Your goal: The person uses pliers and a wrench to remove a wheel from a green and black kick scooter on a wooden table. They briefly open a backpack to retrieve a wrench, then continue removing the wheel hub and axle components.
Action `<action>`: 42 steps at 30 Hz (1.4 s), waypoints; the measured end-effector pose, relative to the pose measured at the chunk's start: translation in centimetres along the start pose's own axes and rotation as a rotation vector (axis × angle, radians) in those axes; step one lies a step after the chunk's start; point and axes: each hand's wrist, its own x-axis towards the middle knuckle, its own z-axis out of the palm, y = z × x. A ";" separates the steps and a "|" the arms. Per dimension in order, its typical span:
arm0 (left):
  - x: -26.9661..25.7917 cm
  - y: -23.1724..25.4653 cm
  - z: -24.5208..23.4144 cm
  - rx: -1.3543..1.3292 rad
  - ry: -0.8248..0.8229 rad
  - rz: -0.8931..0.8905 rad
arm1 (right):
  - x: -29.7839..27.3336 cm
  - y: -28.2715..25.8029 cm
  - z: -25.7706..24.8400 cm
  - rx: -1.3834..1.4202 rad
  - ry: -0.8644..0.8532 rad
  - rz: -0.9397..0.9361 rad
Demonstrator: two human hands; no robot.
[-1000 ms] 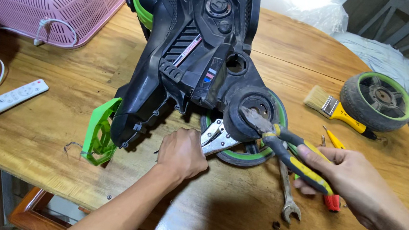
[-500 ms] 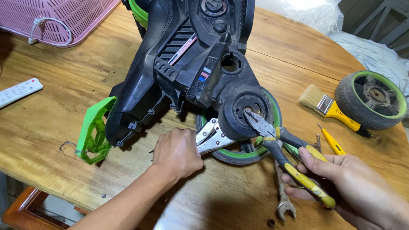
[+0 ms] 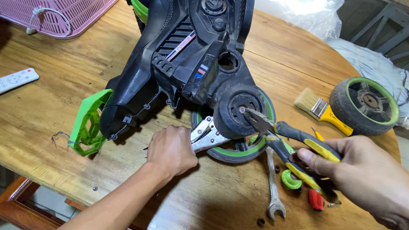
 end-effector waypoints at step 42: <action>-0.3 0.7 1.0 0.117 0.057 -0.091 | -1.9 -1.2 -0.1 -0.511 0.287 -0.683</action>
